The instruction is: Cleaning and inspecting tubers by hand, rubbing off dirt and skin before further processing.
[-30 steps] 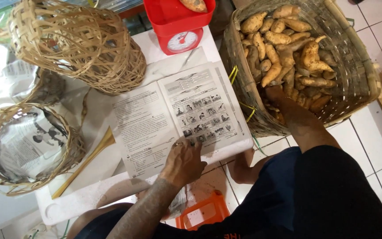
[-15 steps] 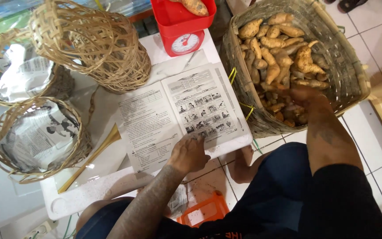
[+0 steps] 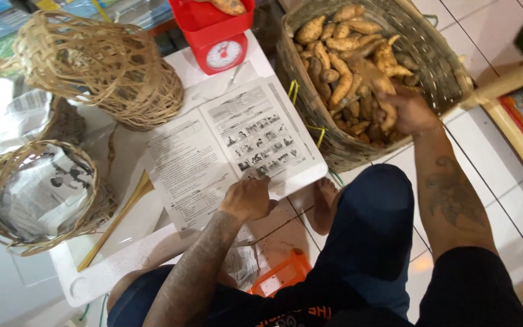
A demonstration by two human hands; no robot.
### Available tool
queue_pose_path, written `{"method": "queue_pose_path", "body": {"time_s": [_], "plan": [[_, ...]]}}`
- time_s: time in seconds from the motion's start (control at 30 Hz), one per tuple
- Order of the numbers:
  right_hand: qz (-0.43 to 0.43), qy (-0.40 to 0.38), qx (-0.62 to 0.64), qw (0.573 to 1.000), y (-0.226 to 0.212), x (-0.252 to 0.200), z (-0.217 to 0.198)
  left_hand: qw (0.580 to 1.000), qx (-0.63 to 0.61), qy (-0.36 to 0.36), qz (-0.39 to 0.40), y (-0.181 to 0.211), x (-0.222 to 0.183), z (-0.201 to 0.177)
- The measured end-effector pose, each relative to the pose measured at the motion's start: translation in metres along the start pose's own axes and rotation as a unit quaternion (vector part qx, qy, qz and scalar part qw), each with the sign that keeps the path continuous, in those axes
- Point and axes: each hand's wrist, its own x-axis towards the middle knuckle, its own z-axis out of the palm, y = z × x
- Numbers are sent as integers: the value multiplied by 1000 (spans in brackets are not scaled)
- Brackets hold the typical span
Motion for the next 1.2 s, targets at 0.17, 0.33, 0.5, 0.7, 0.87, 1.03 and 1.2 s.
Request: {"method": "queue_pose_path", "body": {"time_s": [0.17,0.33,0.5,0.7,0.87,1.03,1.2], "plan": [[43,46,230,971,-121,-52,57,1000,-18,-11,-17,12,-6,-8],[-108,-52,324,938,-131,-49,72,985,-14,131,108,-9,28,9],[-207,-200,385,877,-90,-39,147,908,-224,277,221,-2,17,-9],[-283,-196,296,891,-81,-60,230,799,-352,418,250,-3,31,-14],[-380,-210,265,861,-77,-66,250,799,-222,536,158,-12,58,0],[-343,-238,307,855,-80,-72,250,788,-236,520,230,3,15,-27],[-265,-322,384,824,-85,-76,239,785,-367,387,316,-10,30,-22]]}}
